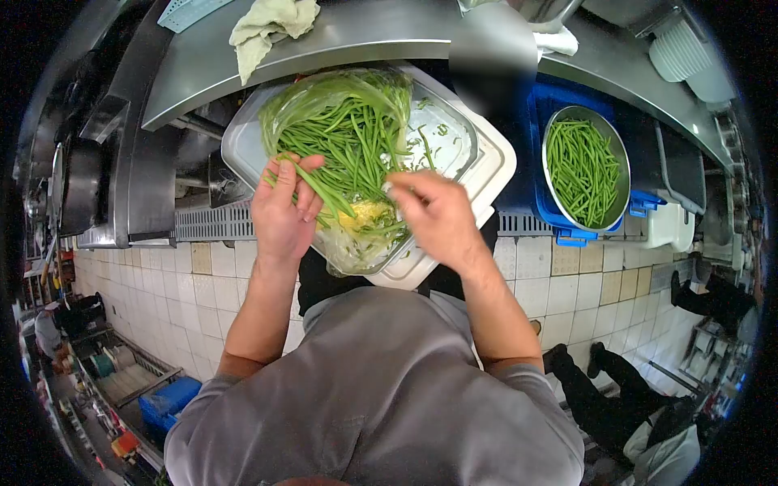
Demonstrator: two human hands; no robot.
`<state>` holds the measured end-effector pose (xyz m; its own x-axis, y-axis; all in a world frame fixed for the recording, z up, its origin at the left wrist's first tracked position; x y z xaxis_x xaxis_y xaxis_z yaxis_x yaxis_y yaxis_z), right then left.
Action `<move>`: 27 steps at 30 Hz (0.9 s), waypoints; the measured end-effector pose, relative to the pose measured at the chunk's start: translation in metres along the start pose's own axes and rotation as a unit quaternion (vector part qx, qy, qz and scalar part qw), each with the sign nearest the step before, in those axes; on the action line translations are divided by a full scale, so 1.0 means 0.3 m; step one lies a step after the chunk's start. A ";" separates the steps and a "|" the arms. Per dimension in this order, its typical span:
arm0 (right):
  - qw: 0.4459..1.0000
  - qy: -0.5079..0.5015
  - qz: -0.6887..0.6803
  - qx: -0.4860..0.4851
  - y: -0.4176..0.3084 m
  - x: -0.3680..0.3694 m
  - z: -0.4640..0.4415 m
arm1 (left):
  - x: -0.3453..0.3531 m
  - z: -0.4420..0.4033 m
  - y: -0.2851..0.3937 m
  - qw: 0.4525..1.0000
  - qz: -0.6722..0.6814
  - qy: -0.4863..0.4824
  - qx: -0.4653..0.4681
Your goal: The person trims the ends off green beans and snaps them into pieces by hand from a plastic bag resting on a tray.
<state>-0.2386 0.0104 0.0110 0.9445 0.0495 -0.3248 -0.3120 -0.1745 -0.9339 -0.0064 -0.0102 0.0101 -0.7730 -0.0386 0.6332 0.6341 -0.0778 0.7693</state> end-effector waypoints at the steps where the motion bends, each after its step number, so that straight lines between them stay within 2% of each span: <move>1: 0.997 -0.046 -0.053 0.011 -0.016 0.018 0.021 | 0.004 -0.004 0.003 1.000 0.000 0.007 0.010; 4: 0.991 -0.102 -0.052 0.075 -0.080 0.046 0.053 | 0.019 -0.007 0.005 0.999 -0.029 0.017 0.037; 11: 0.977 -0.059 -0.163 0.127 -0.010 0.112 0.056 | 0.039 0.007 -0.002 0.995 -0.076 -0.006 0.069; 14: 0.970 -0.043 -0.206 0.122 -0.007 0.122 0.055 | 0.037 0.010 -0.008 0.996 -0.068 -0.001 0.057; 16: 0.966 -0.030 -0.239 0.095 -0.005 0.126 0.054 | 0.022 0.001 -0.010 1.000 0.007 0.009 0.001; 19: 0.928 -0.061 -0.331 0.158 -0.042 0.093 0.040 | -0.021 -0.022 -0.018 0.995 0.077 0.041 -0.057; 22: 0.968 -0.039 -0.214 0.126 0.035 0.106 0.017 | -0.051 -0.031 -0.025 0.991 0.101 0.045 -0.071; 27: 0.970 -0.050 -0.218 0.091 0.009 0.139 0.040 | -0.047 -0.029 -0.034 0.993 0.091 0.047 -0.059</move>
<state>-0.2013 0.0237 -0.0070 0.9790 0.1756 0.1033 0.0941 0.0597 -0.9938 -0.0021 -0.0175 -0.0073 -0.6473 -0.1546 0.7464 0.7614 -0.1770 0.6236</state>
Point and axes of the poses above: each hand's wrist, its own z-axis away from the middle knuckle, its own x-axis out of the palm, y = z × x, the point moved 1 cm from there along -z, towards the middle knuckle, and after that the axes turned 1 degree about -z, right-handed, at the moved point
